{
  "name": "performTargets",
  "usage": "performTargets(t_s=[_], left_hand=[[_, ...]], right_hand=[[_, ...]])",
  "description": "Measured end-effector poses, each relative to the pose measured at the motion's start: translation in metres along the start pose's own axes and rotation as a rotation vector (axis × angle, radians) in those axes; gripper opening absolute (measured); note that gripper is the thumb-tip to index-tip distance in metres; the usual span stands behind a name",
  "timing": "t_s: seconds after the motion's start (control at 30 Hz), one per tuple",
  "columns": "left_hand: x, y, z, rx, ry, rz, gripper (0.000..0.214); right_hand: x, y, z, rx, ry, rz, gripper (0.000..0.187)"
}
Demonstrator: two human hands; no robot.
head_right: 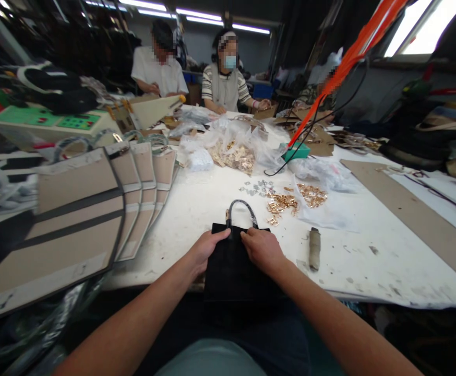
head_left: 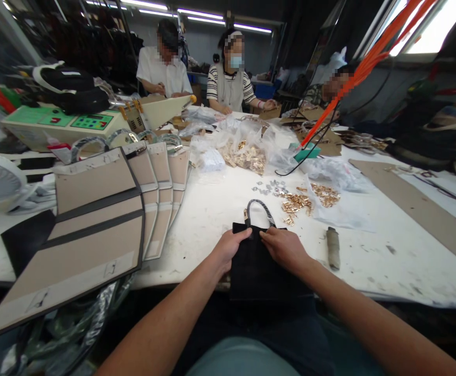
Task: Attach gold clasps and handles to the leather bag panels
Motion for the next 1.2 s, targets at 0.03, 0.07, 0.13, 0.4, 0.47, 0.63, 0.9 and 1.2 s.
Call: performTargets(t_s=[0.03, 0.07, 0.13, 0.4, 0.47, 0.63, 0.9, 1.2], left_hand=[[0.0, 0.001, 0.0, 0.004, 0.001, -0.007, 0.034], [0.0, 0.003, 0.0, 0.006, 0.002, -0.013, 0.034], [0.001, 0.005, 0.0, 0.022, -0.011, -0.03, 0.034], [-0.012, 0.007, -0.012, 0.514, -0.294, -0.352, 0.048], [-0.016, 0.01, -0.014, 0.669, -0.314, -0.447, 0.062], [-0.011, 0.016, -0.01, 0.859, -0.513, -0.398, 0.025], [-0.009, 0.015, -0.009, 0.931, -0.689, -0.47, 0.029], [-0.024, 0.008, -0.005, 0.65, -0.313, -0.393, 0.042]], right_hand=[[-0.001, 0.002, 0.004, -0.018, 0.003, 0.015, 0.033], [-0.001, 0.004, 0.008, -0.033, 0.011, 0.024, 0.036], [0.0, 0.009, 0.018, -0.032, 0.046, 0.019, 0.043], [-0.006, 0.016, -0.024, 0.294, -0.336, -0.32, 0.035], [-0.007, 0.019, -0.059, 0.477, -0.328, -0.441, 0.031], [0.014, 0.014, -0.109, 0.589, -0.214, -0.342, 0.027], [0.028, 0.0, -0.125, 0.554, -0.273, -0.229, 0.019], [0.001, 0.012, -0.122, 0.605, -0.348, -0.304, 0.035]])
Point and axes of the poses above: each hand's wrist, its own y-axis away from the middle knuckle, its own x-axis out of the palm, z = x × y, the point moved 3 cm from there along -y, towards the middle knuckle, and after that the axes turned 14 degrees about -z, right-handed, at the moved point
